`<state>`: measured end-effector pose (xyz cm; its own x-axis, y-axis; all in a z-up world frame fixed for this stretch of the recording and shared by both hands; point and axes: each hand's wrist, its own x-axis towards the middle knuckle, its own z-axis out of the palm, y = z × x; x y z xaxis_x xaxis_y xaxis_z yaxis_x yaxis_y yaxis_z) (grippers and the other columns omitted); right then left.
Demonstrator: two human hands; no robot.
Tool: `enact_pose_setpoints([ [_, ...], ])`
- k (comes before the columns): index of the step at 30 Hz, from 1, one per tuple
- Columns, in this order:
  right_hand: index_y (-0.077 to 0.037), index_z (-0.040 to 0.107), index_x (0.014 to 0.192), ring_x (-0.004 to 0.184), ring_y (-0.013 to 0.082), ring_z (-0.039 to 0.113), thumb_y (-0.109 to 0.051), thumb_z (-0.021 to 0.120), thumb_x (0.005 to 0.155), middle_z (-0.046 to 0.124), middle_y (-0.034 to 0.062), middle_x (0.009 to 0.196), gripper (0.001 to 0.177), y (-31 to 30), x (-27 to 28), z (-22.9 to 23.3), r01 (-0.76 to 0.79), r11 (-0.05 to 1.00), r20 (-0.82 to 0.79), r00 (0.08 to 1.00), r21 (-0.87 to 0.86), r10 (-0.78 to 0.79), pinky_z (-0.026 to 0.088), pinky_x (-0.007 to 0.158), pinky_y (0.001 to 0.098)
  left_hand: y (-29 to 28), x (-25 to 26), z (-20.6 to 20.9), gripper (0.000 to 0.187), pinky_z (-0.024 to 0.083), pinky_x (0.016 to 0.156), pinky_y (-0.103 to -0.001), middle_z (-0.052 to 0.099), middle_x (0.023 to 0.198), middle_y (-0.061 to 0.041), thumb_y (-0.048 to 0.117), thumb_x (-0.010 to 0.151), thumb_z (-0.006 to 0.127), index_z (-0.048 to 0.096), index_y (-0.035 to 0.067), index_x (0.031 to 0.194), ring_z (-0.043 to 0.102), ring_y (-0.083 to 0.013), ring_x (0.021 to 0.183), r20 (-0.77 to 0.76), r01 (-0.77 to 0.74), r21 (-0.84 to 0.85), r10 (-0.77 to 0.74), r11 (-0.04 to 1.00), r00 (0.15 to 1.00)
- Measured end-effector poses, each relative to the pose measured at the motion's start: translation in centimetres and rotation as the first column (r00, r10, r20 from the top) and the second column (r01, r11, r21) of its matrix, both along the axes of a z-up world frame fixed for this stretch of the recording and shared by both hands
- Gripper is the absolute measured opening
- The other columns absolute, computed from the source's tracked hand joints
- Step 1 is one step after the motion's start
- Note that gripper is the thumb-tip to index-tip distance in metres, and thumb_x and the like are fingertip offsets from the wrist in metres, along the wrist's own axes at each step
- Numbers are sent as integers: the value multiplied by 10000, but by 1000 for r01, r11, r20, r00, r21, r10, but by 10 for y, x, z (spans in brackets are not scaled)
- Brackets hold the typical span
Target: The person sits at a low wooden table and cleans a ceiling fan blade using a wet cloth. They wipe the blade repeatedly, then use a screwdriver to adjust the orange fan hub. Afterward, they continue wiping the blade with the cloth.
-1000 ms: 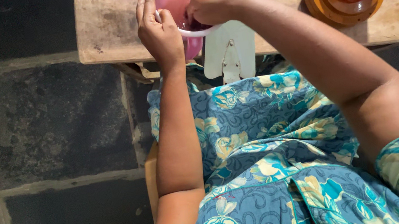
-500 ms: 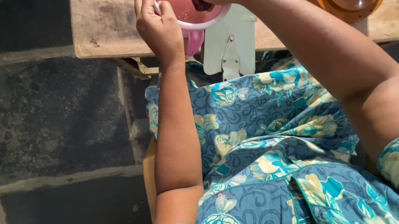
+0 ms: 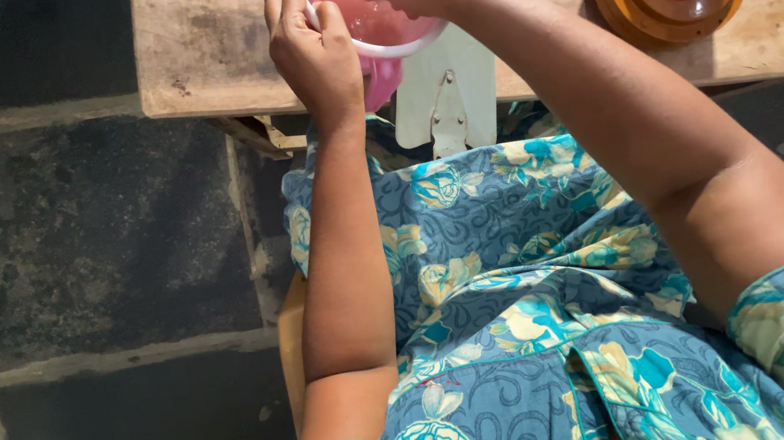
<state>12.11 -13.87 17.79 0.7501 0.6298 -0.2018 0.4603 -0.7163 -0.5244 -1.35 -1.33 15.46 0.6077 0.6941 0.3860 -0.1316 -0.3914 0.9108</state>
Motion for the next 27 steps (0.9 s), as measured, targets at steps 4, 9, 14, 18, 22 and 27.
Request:
enact_pose_setpoints([
  [4,10,739,816,512,273,642,-416,844,895,667,159,640,445,6,1,-4,-72,997,280,958,31,61,515,497,403,-1,-1,3,475,590,827,-301,636,1460,-148,-19,966,553,640,91,1420,676,-176,845,29,11,2,-11,1000,1000],
  [9,21,731,820,500,272,639,-409,782,994,664,168,633,467,10,-2,-2,-88,990,398,917,113,36,522,497,410,-2,-2,8,498,584,796,-300,644,1427,-152,-21,941,554,641,88,1419,636,-182,775,-18,10,-22,-10,1000,1000],
  [14,-10,750,875,526,280,637,-325,738,1063,668,157,656,368,7,-7,-5,-121,986,454,889,117,55,506,502,419,-3,-2,7,485,595,783,-295,626,1443,-160,-23,945,537,631,83,1409,683,-184,836,43,39,-69,-36,997,998],
  [18,-3,717,1063,719,234,686,-156,718,950,689,143,815,191,-10,4,-5,-303,911,319,924,280,209,541,618,380,0,0,4,486,589,871,-300,645,1446,-142,-28,962,546,648,92,1421,709,-188,944,49,-14,25,12,1000,999],
  [22,-32,713,1190,856,116,720,-164,686,950,740,55,975,276,-22,13,-8,-243,867,99,970,435,222,585,708,272,-1,1,3,485,579,792,-302,655,1425,-147,-26,926,544,659,83,1385,648,-217,806,-3,4,-61,-4,998,1000],
  [27,-29,746,984,661,82,647,-274,725,1070,693,41,770,261,-19,17,-10,69,956,-175,984,285,-19,513,585,235,1,2,-1,478,576,804,-307,649,1433,-133,-21,948,558,655,99,1400,654,-186,783,28,2,-47,-1,999,1000],
])
